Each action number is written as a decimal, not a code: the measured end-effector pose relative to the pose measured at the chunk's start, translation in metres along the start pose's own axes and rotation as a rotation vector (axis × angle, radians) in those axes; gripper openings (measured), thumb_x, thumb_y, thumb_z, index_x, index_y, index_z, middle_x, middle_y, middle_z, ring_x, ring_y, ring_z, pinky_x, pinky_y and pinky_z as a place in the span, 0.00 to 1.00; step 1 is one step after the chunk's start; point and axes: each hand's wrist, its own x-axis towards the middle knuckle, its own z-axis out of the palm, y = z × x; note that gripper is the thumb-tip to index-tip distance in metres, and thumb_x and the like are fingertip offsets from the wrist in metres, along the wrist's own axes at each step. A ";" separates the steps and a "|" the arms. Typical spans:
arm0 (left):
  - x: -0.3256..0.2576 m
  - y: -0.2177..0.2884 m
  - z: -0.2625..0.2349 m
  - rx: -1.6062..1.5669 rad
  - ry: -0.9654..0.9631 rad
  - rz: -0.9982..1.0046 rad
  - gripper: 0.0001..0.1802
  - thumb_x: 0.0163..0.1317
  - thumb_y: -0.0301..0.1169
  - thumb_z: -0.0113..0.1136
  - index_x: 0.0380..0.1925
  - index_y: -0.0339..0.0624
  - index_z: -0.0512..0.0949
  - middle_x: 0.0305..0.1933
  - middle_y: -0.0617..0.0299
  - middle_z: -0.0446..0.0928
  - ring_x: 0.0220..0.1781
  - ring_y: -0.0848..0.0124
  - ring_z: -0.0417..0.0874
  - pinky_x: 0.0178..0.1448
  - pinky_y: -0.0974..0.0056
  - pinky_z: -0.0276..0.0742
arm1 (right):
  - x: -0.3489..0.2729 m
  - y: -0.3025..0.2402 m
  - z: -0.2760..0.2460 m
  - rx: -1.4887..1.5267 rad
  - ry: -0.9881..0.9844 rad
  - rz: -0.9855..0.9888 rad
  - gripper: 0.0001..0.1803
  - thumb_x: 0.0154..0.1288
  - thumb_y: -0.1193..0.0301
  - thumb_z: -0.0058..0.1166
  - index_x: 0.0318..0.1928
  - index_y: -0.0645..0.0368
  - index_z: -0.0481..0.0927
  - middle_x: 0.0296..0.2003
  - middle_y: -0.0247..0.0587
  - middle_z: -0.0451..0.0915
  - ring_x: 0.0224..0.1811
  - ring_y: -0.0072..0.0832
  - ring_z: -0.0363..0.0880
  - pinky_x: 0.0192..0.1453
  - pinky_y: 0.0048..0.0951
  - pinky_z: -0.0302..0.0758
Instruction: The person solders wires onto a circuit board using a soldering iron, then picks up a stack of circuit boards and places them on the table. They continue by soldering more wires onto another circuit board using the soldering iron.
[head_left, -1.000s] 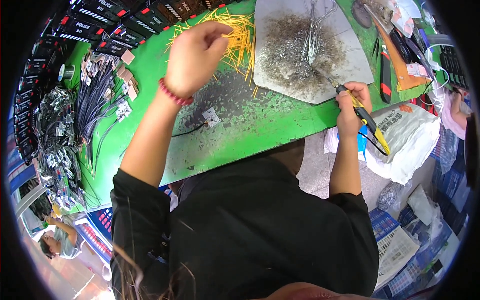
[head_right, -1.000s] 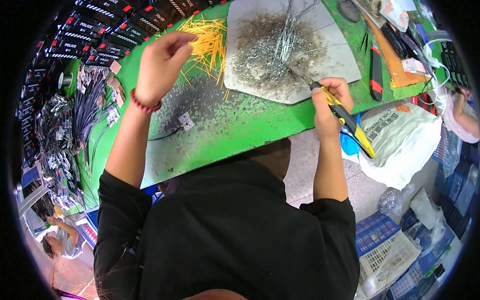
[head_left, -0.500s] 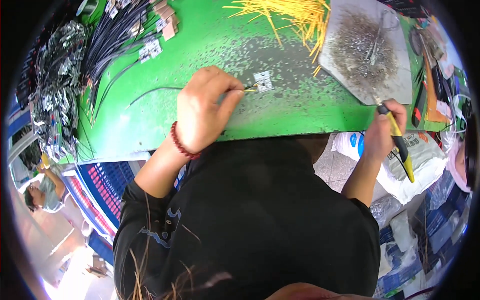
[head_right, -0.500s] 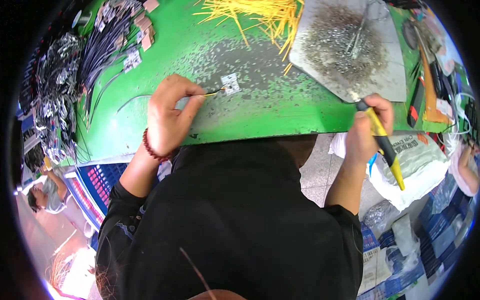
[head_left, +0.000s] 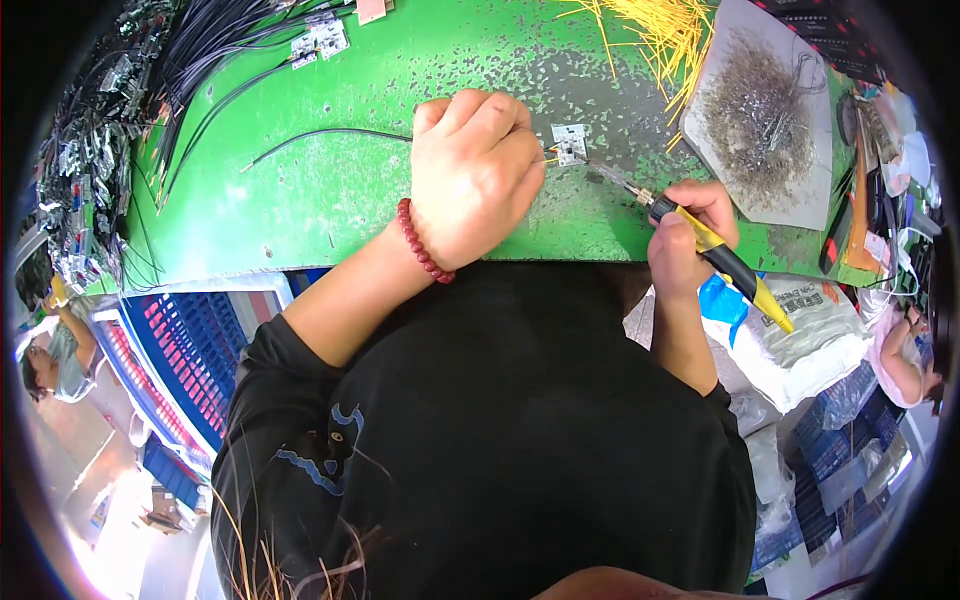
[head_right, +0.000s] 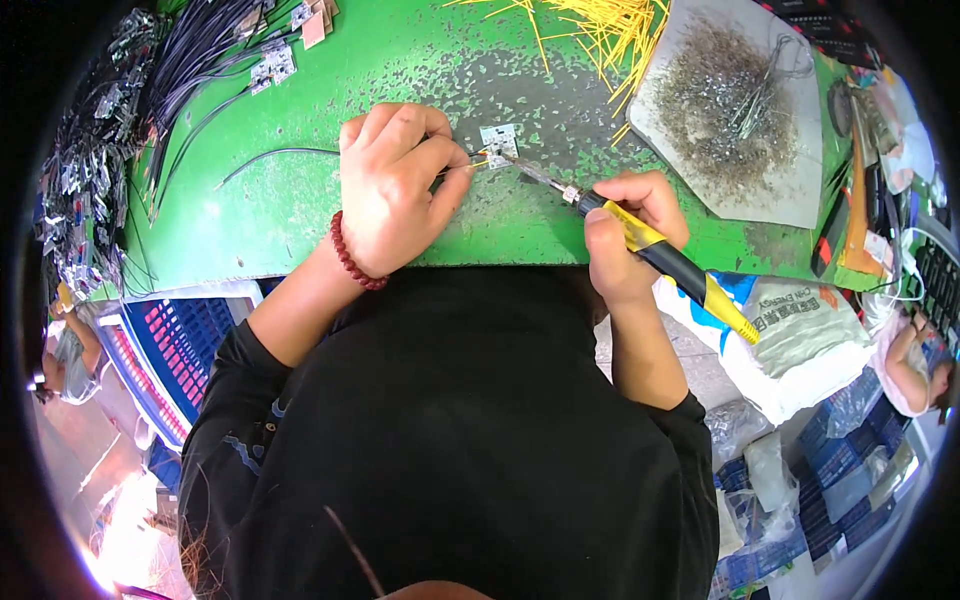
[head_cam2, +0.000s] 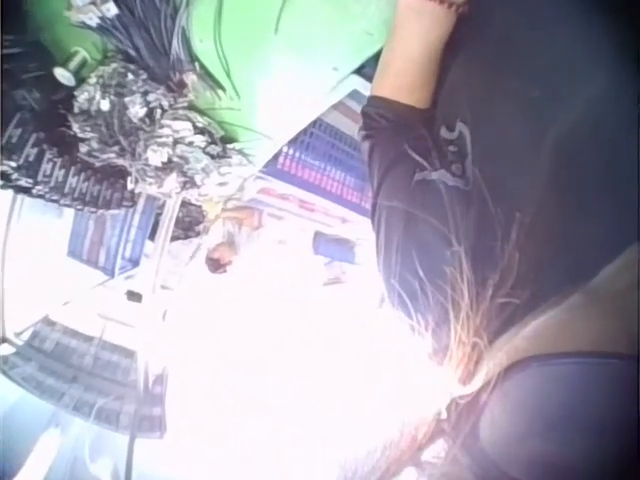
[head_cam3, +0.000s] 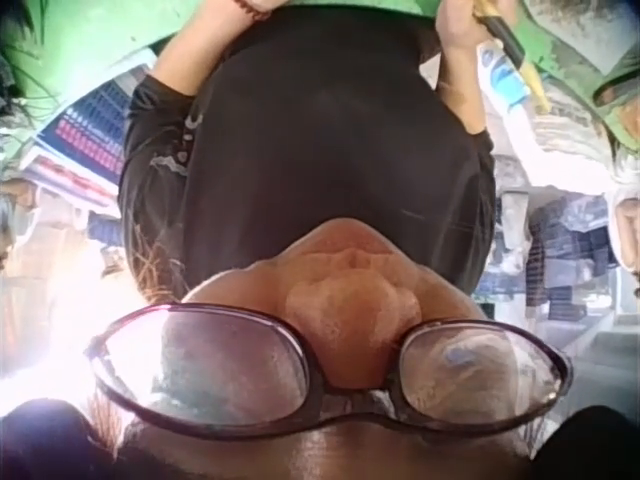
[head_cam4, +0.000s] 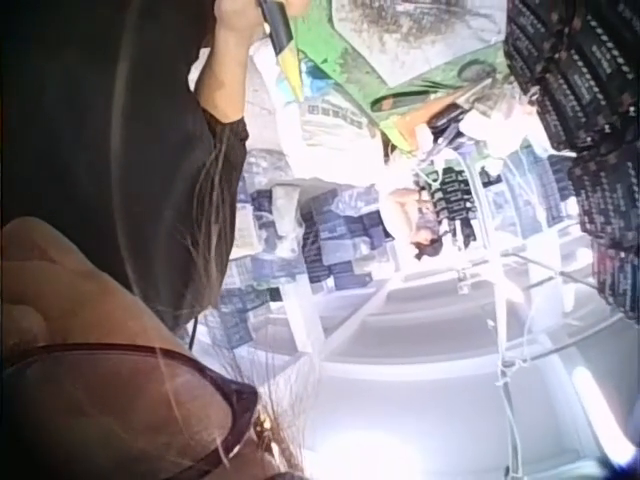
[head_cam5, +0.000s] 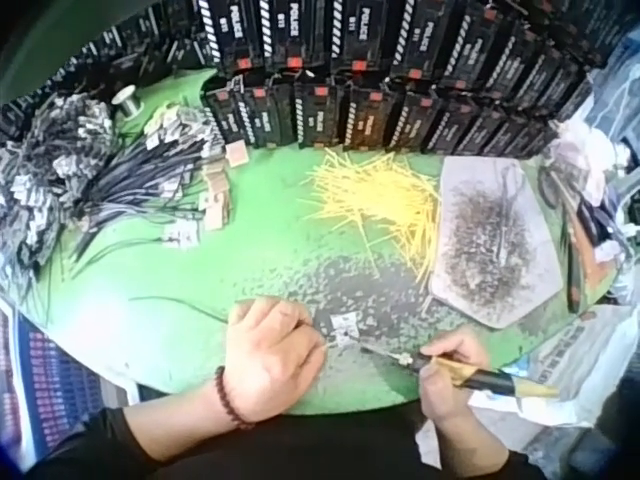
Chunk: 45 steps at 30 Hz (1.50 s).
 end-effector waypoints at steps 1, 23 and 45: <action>0.001 0.000 0.000 0.000 0.002 -0.005 0.06 0.42 0.26 0.67 0.21 0.48 0.78 0.35 0.69 0.75 0.40 0.66 0.75 0.45 0.60 0.64 | 0.001 -0.001 0.000 -0.013 -0.005 -0.006 0.12 0.56 0.68 0.61 0.34 0.63 0.75 0.25 0.29 0.70 0.24 0.14 0.62 0.28 0.19 0.57; 0.006 -0.003 0.003 -0.011 0.007 0.024 0.07 0.41 0.27 0.67 0.19 0.48 0.77 0.33 0.69 0.74 0.38 0.67 0.75 0.43 0.60 0.64 | 0.001 -0.003 0.000 -0.056 -0.038 -0.141 0.13 0.56 0.69 0.61 0.36 0.65 0.74 0.27 0.36 0.73 0.26 0.18 0.66 0.32 0.20 0.62; 0.149 -0.051 0.035 -0.171 -0.499 0.568 0.08 0.47 0.29 0.69 0.27 0.46 0.79 0.38 0.61 0.74 0.46 0.60 0.76 0.48 0.56 0.71 | -0.003 0.003 -0.044 0.004 0.229 -0.088 0.14 0.56 0.67 0.60 0.37 0.64 0.74 0.31 0.35 0.73 0.30 0.17 0.66 0.34 0.20 0.62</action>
